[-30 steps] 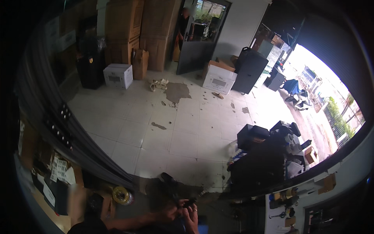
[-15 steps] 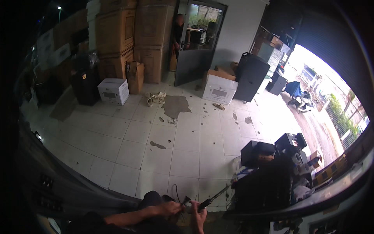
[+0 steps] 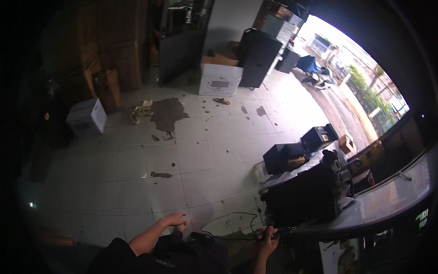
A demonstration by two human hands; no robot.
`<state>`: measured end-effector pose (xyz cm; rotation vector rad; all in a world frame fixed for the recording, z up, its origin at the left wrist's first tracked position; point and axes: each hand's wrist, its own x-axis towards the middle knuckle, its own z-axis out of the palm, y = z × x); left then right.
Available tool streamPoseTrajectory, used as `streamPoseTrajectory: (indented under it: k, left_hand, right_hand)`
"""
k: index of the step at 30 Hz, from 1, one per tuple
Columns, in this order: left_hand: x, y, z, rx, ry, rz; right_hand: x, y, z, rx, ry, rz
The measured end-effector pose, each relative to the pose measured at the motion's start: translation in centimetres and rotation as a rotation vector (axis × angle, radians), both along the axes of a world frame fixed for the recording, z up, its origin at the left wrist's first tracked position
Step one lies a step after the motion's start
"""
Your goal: The person walks through a cluttered workshop and sits on the floor to repair a large speaker. They use a soldering iron to connect wires, a power drill to secure screws, and pliers to adjust components inside the speaker.
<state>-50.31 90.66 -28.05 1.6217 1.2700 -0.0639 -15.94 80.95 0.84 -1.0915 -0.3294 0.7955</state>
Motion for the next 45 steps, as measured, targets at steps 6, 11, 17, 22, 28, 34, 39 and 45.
streamPoseTrajectory:
  k: [6, 11, 17, 22, 28, 34, 39, 45]
  left_hand:
    - [-18.5, -4.8, -15.9, -0.491, 0.152, 1.301]
    - [-26.5, -10.4, -10.7, -0.670, 0.554, 0.600]
    - [-13.4, -5.9, -11.7, -0.658, 0.314, 0.453]
    - [1.9, 1.4, -6.9, 0.081, 0.172, -0.150]
    - [13.5, -1.3, -3.0, 0.083, 0.096, 0.137]
    - [12.3, -16.1, -15.4, -0.226, 0.322, -0.207]
    - [12.3, -14.5, -11.2, -0.569, 0.166, 0.095]
    - [9.1, -7.7, -9.8, -0.330, 0.010, 0.789]
  right_hand:
    - [-3.0, 1.1, -0.4, -0.029, -0.004, -0.193]
    - [-3.3, -3.9, -1.0, -0.136, -0.007, -0.415]
    - [2.2, -14.2, -2.7, -0.278, 0.099, -0.625]
    - [6.6, -16.5, -3.7, -0.246, 0.130, -0.622]
    - [13.4, -18.6, -1.7, -0.171, 0.117, -0.480]
    - [17.3, -19.7, -0.1, -0.135, -0.031, -0.411]
    - [17.6, -14.6, -0.9, -0.140, 0.006, -0.309]
    - [14.1, -9.4, -0.7, -0.173, -0.125, -0.099]
